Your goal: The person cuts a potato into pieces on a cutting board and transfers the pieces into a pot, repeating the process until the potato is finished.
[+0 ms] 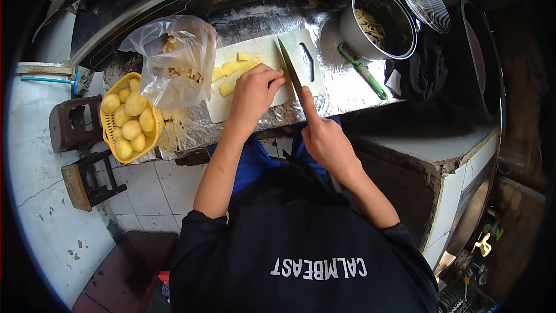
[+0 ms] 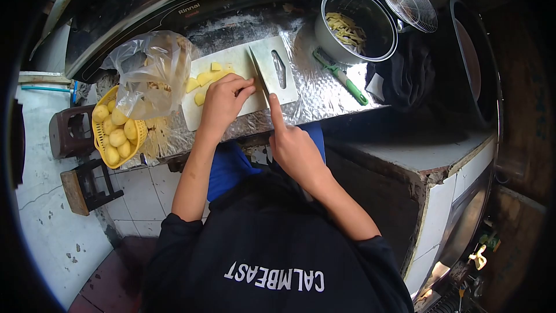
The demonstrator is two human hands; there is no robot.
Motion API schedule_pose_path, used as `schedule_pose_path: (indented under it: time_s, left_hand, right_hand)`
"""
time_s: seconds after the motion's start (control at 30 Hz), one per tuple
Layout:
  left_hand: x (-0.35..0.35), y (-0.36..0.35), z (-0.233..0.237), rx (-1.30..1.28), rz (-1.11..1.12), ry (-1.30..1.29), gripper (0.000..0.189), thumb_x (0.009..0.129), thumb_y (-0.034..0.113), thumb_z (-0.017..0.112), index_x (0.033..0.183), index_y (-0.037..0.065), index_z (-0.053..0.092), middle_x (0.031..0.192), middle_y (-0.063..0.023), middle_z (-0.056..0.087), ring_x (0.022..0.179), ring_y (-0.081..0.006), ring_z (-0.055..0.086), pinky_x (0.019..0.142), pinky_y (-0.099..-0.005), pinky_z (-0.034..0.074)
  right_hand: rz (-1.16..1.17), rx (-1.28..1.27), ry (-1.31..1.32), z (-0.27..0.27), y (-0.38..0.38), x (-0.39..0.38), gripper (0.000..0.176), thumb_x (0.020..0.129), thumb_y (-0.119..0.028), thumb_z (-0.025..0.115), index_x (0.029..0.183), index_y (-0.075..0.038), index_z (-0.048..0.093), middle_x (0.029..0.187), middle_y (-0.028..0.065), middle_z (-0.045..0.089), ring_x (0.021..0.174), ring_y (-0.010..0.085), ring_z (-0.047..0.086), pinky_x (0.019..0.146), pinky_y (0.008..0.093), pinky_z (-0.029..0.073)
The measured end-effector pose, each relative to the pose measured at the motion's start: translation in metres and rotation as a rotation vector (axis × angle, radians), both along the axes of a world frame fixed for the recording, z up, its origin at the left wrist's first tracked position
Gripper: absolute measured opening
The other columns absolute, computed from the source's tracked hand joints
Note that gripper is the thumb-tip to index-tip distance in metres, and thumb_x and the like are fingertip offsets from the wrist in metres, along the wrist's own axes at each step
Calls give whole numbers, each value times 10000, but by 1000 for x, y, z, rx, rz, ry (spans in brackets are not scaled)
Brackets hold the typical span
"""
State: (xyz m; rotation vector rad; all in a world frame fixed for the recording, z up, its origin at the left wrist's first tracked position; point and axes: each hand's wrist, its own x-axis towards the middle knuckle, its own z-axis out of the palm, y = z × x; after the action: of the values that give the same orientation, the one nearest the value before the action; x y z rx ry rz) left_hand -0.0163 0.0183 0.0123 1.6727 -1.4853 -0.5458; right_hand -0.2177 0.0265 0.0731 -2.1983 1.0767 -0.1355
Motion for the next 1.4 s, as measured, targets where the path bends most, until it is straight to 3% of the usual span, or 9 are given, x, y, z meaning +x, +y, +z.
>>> schedule_pose_path:
  time_s: [0.33, 0.87, 0.93, 1.4]
  left_hand:
    - [-1, 3, -4, -12, 13, 31, 166, 854, 112, 760, 978, 1, 763, 861, -129, 706, 707, -255, 667, 676, -344, 524]
    - [1, 2, -11, -101, 9, -26, 178, 856, 118, 756, 978, -11, 760, 902, -143, 717, 756, -286, 684, 707, -353, 531]
    - [1, 5, -7, -76, 6, -16, 179, 855, 118, 757, 980, -10, 759, 898, -141, 716, 752, -282, 681, 707, -351, 531]
    - [4, 3, -9, -50, 9, 33, 159, 846, 99, 766, 962, -10, 755, 872, -124, 711, 695, -243, 663, 673, -333, 527]
  right_hand:
    - [-86, -60, -128, -3, -22, 13, 839, 843, 0, 575, 1583, -30, 182, 609, 269, 606, 599, 479, 624, 628, 583, 486]
    - [-16, -134, -69, -15, -1, 10, 836, 842, 2, 573, 1584, -34, 188, 620, 276, 609, 590, 474, 624, 612, 579, 480]
    - [-44, -67, 27, -6, 8, 2, 837, 837, 10, 571, 1583, -34, 193, 632, 279, 612, 596, 471, 626, 618, 581, 479]
    - [-7, -66, -89, -10, -4, 3, 844, 833, -9, 590, 1578, -26, 191, 616, 282, 606, 610, 495, 620, 647, 597, 477]
